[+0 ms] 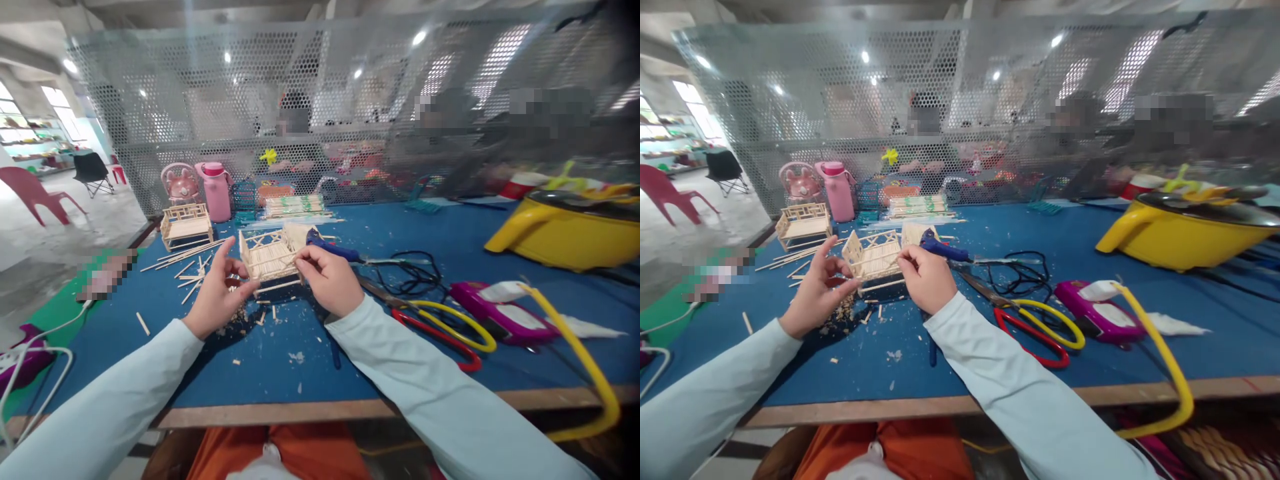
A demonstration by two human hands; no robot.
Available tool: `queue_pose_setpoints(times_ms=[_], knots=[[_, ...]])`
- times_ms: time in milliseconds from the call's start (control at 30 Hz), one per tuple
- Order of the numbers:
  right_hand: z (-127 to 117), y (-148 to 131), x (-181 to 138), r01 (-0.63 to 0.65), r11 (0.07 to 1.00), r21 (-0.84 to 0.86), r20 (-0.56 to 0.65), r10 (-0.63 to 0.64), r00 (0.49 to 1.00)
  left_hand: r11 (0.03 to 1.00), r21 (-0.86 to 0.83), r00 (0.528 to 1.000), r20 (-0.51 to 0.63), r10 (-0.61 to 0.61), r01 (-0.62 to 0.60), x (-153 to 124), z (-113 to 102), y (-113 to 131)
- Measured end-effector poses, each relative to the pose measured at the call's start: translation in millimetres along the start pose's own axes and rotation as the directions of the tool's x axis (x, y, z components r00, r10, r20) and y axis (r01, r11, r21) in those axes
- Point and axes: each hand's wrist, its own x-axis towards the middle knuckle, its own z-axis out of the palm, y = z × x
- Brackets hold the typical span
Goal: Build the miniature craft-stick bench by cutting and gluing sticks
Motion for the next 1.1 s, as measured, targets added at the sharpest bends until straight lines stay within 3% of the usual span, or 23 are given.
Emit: queue_pose_setpoints(times_ms=[100,333,700,833,967,1033,1100], knots=[[-3,0,0,0.002,1.000,-0.016,0.034,-0.001,0.999,0.999,-0.013,0.999,-0.008,-0.044,0.044,6,-2,-1],[-2,2,1,0.014,0.997,-0.071,0.058,-0.009,0.998,0.981,0.174,0.993,-0.061,0.100,-0.088,9,-4,2],[4,2,-1,-0.017,0.958,-0.285,0.233,0.086,0.969,0.897,0.415,0.988,0.054,0.142,-0.151,5,-7,-5],[2,-6,-6,-0.007,0.942,-0.336,0.188,0.074,0.979,0.877,0.456,0.988,0.049,0.146,-0.153,3,-7,1],[2,-5,-7,0.020,0.963,-0.268,0.134,0.017,0.991,0.838,0.504,0.970,0.001,0.244,-0.212,8,-9,13],[5,-1,-7,0.030,0.979,-0.202,0.176,0.007,0.984,0.823,0.511,0.966,0.069,0.248,-0.248,16,-13,19],[10,3,-7,0.031,0.985,-0.171,0.214,0.006,0.977,0.810,0.529,0.963,0.218,0.156,-0.251,28,-17,26]])
